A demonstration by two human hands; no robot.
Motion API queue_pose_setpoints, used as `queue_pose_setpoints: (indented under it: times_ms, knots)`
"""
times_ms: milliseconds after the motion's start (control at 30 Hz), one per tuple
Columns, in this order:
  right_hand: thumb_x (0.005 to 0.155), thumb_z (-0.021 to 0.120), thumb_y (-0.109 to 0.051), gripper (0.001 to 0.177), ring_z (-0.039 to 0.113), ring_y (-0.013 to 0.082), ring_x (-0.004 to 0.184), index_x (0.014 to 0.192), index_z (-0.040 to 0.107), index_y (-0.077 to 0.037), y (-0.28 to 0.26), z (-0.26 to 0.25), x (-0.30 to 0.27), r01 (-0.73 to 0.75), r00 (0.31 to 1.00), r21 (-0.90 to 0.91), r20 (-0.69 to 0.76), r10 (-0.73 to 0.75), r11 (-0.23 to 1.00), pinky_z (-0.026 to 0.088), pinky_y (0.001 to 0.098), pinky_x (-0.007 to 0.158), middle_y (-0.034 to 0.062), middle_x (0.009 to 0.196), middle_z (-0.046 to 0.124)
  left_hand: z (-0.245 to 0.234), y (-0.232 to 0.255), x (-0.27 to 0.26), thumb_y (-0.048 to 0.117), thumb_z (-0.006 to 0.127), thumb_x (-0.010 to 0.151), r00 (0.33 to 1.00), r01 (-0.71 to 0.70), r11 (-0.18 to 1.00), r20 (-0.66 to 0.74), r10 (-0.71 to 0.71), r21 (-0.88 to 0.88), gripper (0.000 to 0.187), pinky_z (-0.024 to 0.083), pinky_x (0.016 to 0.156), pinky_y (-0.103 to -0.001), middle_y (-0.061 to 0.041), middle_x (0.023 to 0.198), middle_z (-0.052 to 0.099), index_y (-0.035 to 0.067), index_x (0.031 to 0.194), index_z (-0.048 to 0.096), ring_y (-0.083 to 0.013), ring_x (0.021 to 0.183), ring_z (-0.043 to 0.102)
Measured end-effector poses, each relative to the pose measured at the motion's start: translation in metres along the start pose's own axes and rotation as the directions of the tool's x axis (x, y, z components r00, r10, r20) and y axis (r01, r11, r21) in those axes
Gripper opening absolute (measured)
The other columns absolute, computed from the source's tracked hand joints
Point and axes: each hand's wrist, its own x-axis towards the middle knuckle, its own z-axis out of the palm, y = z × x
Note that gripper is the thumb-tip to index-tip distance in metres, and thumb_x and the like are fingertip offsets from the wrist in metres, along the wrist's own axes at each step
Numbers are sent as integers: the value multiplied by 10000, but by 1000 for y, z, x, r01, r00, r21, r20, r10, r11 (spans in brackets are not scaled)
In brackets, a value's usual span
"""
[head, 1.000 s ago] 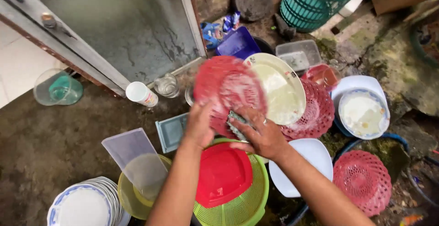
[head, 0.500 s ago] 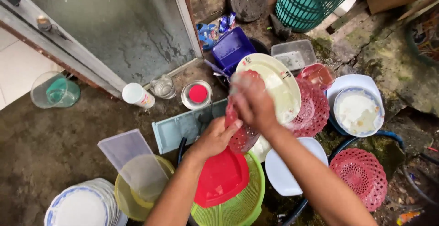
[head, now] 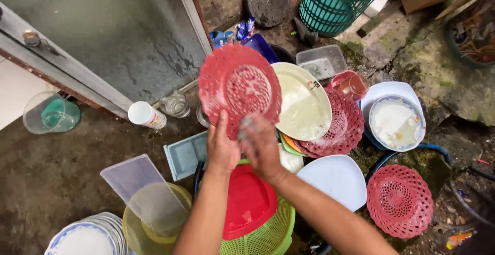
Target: Washing and rinsing various kitchenware including plates, bowls, and colanders in an outdoor setting.
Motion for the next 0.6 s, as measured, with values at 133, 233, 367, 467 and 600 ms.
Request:
queue_pose_setpoints:
  times_ms: [133, 233, 367, 467, 600]
  knots:
    - [969, 678, -126, 305, 615, 422, 1267, 1265, 691, -53, -11, 5, 35, 201, 973, 28, 111, -203, 979, 486, 519, 1088, 190, 1371, 639, -8, -1, -8, 232, 493, 1087, 985, 63, 971, 141, -98, 229, 267, 591, 922, -371, -124, 804, 738, 73, 1012, 695, -182, 839, 726]
    - [998, 650, -126, 208, 643, 414, 1206, 1184, 709, -53, -8, -17, 74, 137, 983, -18, 122, -134, 990, 513, 509, 1044, 175, 1268, 677, -2, 5, -26, 235, 514, 1075, 963, 104, 941, 202, -176, 323, 272, 595, 891, -370, -104, 771, 727, 59, 1002, 708, -158, 824, 715]
    - [1084, 571, -219, 190, 702, 406, 950, 1107, 721, -105, 80, -46, 78, -137, 991, -192, -23, 135, 972, 536, 500, 845, 140, 978, 725, -8, 17, -25, 267, 517, 1069, 885, -100, 689, 380, -268, 718, 333, 598, 898, -432, -127, 1014, 793, 52, 1076, 771, -219, 977, 730]
    - [1109, 573, -299, 253, 679, 438, 1006, 1164, 719, -100, 153, -92, 39, -343, 939, -269, -130, 319, 900, 516, 516, 862, 199, 1011, 733, 21, 23, -23, 217, 524, 1042, 756, -418, 495, 594, -276, 762, 294, 568, 951, -451, -108, 1181, 760, 104, 1200, 745, -306, 1140, 703]
    - [1082, 585, -391, 268, 694, 354, 806, 1078, 667, -136, 140, -124, 54, -756, 636, -56, -293, 714, 652, 537, 463, 686, 182, 903, 699, 19, -22, -9, 89, 481, 1028, 561, -655, 332, 732, -387, 678, 461, 424, 1123, -568, -125, 1519, 541, 200, 1470, 550, -445, 1403, 464]
